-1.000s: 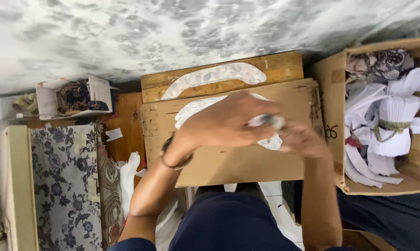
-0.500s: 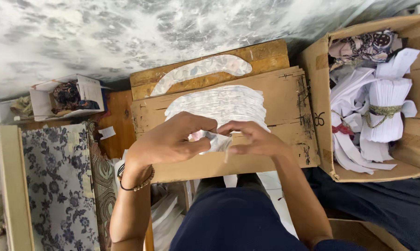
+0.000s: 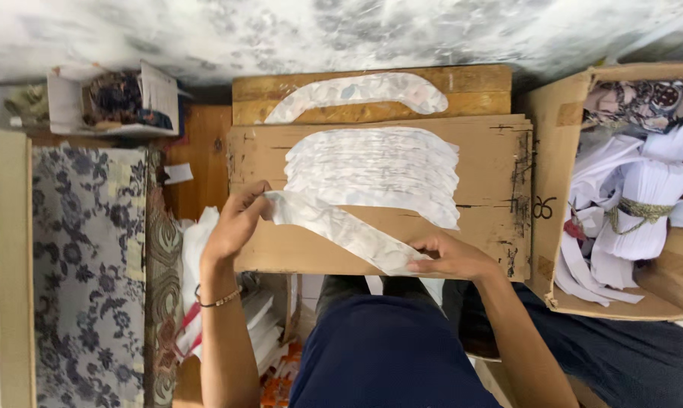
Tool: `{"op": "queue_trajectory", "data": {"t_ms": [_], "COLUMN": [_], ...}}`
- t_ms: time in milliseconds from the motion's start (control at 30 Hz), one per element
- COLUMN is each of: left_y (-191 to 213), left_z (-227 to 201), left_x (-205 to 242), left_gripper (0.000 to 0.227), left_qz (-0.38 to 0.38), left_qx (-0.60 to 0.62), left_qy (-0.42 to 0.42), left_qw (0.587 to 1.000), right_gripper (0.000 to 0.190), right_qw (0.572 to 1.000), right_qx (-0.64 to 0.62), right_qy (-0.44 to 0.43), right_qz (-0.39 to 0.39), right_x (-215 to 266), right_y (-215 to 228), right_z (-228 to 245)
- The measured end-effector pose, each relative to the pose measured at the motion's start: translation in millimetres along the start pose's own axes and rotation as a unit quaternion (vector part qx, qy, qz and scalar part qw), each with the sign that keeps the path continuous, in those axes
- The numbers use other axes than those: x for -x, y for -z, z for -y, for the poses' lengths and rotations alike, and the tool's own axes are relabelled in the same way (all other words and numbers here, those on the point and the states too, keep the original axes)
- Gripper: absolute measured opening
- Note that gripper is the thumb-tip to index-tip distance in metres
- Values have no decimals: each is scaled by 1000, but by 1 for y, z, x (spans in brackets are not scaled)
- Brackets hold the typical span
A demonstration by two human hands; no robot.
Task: The person repeatedly picks up white fabric pieces from a wooden surface, folds them, and stacks them into a neat pile. The person also occasionally moves pieces to a nearby machine or crate.
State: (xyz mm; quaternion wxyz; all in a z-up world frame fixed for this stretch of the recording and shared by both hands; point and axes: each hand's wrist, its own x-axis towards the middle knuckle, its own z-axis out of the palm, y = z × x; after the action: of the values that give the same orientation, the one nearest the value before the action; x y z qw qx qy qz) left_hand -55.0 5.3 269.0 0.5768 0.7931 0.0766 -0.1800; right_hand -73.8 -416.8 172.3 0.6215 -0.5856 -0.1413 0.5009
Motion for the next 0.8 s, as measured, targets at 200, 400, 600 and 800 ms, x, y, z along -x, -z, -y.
{"op": "queue_trajectory", "data": {"t_ms": [200,400,600,800], "left_y": [-6,-30,-48,-57], "left_z": [149,235,250,252], "left_x": [10,-4,-29,-52], "left_gripper": [20,23,26,30], "left_qz": [-63,-87,-117,-171], "left_qx": [166,151,127,7], "left_qy": [86,189,181,154], "left_qw": [980,966,968,973], "right_gripper": [25,16,15,19], "right_qw": [994,971,962,934], "right_qx": [-69,-89,-122,-111], "right_qy": [-61,-158,-94,-140], "right_qz": [-61,-157,-228,-308], "right_x": [1,-28,-63,-80], "right_y": [14,37,68,84], "right_z": [-27,-53,-89,-103]}}
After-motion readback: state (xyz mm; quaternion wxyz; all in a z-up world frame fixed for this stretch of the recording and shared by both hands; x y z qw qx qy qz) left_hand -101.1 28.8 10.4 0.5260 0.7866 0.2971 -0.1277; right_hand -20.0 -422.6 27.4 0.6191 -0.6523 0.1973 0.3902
